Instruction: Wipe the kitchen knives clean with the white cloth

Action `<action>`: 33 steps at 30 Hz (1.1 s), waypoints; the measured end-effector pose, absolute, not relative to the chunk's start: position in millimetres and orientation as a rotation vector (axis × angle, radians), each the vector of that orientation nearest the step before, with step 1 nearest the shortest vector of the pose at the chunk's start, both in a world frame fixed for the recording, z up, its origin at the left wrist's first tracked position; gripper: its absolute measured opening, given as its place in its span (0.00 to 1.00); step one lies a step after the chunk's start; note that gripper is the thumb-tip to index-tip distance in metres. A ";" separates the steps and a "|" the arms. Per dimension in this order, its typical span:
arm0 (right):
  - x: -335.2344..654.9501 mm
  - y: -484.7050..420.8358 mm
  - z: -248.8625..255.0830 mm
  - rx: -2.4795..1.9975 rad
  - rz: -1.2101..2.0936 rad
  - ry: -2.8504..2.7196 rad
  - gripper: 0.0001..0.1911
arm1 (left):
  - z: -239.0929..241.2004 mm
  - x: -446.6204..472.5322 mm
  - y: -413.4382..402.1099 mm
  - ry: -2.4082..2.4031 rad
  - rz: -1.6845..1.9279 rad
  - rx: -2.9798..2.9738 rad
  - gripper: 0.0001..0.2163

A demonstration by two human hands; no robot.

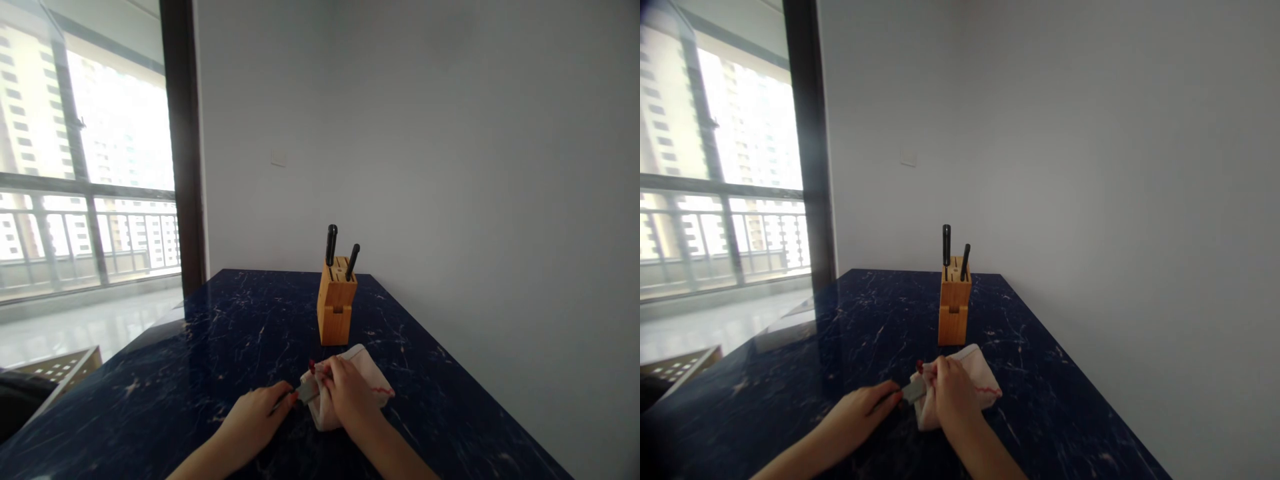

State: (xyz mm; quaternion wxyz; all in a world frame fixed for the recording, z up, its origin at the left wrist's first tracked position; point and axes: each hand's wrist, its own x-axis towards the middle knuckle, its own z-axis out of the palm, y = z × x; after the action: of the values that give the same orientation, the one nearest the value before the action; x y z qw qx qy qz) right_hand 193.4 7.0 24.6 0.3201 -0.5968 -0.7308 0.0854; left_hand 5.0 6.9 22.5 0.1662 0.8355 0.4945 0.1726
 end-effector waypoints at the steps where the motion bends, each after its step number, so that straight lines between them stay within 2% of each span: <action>1: 192.3 6.3 23.6 -1.533 0.225 -1.941 0.10 | 21.7 4.9 7.1 1.407 0.497 2.383 0.15; 5: 187.3 3.2 22.9 -1.428 0.215 -2.030 0.10 | 21.2 5.5 6.9 1.387 0.500 2.394 0.15; 12: 191.6 6.3 28.0 -1.585 0.175 -1.955 0.08 | 23.8 6.6 6.5 1.413 0.480 2.396 0.15; 18: 191.6 5.6 24.0 -1.459 0.126 -2.072 0.10 | 23.6 6.4 6.3 1.406 0.491 2.395 0.15; 24: 197.3 6.5 30.6 -1.638 0.026 -2.023 0.09 | 25.1 7.4 5.5 1.433 0.460 2.379 0.15; 33: 187.7 1.0 26.0 -1.533 -0.014 -2.088 0.07 | 22.3 7.5 6.9 1.428 0.486 2.385 0.15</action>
State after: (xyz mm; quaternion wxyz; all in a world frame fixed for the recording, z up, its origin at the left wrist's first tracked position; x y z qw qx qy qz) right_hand 187.7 1.0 26.0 0.2720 -0.5695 -0.7756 -0.0051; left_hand 7.5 6.9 22.3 0.1592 0.8344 0.4995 0.1702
